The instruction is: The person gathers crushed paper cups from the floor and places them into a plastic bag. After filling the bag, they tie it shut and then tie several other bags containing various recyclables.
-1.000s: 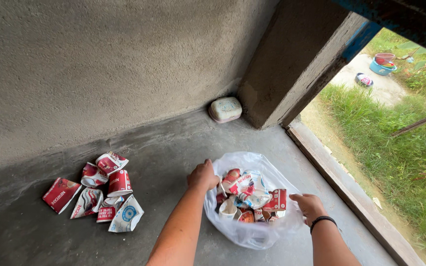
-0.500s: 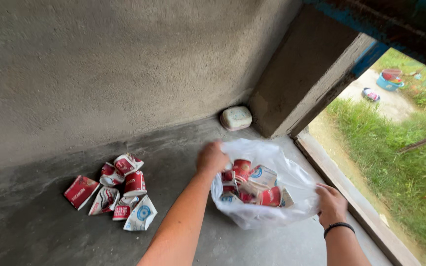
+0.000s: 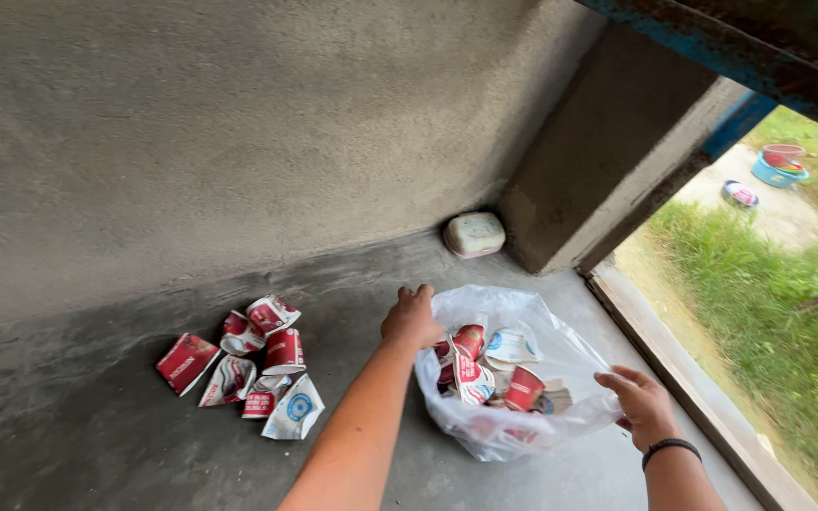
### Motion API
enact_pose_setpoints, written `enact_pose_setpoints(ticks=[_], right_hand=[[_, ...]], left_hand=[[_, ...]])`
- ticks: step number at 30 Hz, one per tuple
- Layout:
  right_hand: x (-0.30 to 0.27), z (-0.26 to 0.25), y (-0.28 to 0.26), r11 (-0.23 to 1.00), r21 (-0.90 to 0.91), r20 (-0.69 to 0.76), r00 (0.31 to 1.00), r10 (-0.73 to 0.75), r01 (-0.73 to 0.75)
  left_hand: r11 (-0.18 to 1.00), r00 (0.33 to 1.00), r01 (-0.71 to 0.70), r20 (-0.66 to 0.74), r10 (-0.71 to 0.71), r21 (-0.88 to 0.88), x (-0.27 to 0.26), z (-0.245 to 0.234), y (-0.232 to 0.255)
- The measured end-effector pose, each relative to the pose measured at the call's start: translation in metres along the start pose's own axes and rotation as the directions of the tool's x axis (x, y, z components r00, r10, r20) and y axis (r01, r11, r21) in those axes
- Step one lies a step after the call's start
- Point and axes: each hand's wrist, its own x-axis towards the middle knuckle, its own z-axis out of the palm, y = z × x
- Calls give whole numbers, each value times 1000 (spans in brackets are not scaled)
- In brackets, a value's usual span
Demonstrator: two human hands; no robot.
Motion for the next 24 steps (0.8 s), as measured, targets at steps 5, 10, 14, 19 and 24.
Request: enact_pose_setpoints(ticks=[5, 10, 14, 19, 24], right_hand=[[-1, 24, 7, 946, -153, 28, 956, 293, -285], [20, 33, 30, 936, 191, 517, 841, 159, -295], [31, 24, 28, 971, 91, 397, 902, 167, -220], [18, 32, 32, 882, -461, 204, 956, 213, -98], [39, 45, 14, 986, -149, 119, 991, -61, 79]], left_hand=[[973, 974, 174, 170, -148, -150, -8, 17, 3], [769, 878, 31, 384, 284, -638, 1, 39, 8], [988, 912, -117, 381, 149, -105, 12, 19, -9], [944, 877, -123, 479, -40, 305, -8, 0, -36], [993, 996, -77, -30, 80, 88, 4, 4, -13]])
